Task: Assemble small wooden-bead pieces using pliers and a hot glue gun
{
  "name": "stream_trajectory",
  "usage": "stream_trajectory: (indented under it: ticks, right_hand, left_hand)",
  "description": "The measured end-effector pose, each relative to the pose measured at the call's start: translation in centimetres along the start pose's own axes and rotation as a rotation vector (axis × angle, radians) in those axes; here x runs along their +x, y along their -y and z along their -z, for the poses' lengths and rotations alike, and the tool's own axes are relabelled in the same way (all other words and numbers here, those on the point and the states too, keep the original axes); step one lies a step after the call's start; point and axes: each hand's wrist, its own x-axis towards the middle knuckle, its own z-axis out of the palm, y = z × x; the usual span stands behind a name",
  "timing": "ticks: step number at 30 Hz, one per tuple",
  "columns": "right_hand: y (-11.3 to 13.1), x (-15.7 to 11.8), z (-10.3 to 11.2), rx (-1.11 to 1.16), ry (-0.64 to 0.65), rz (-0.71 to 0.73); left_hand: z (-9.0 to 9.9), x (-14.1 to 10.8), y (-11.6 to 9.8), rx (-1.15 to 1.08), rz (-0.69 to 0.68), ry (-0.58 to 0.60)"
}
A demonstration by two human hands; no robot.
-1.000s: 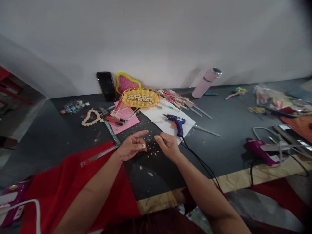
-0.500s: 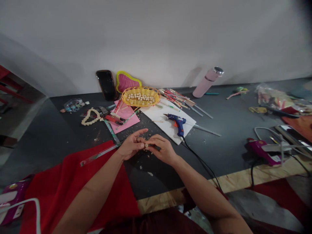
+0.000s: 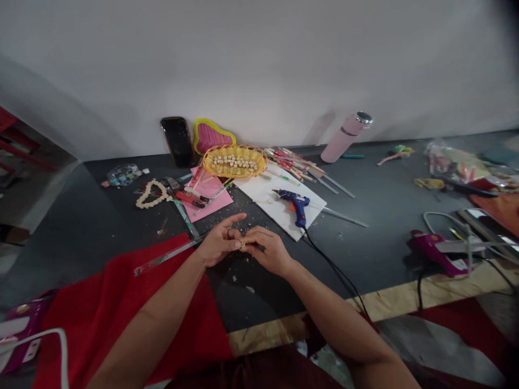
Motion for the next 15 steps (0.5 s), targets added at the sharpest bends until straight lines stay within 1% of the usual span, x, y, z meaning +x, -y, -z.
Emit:
stream_trajectory:
  ticks: [7, 12, 15]
  right_hand:
    - [-0.40, -0.28, -0.17, -0.048, -0.001, -0.019]
    - [-0.83, -0.44, 0.00, -0.068, -0.035, -0.010]
    - [-0.75, -0.40, 0.02, -0.071, -0.049, -0.001]
  left_hand:
    - [-0.11, 0.20, 0.27, -0.027, 0.011, -0.017]
    - [-0.35, 0.21, 0.00, -0.036, 0.005, -0.061]
    - [-0.35, 0.14, 0.02, -0.050, 0.008, -0.064]
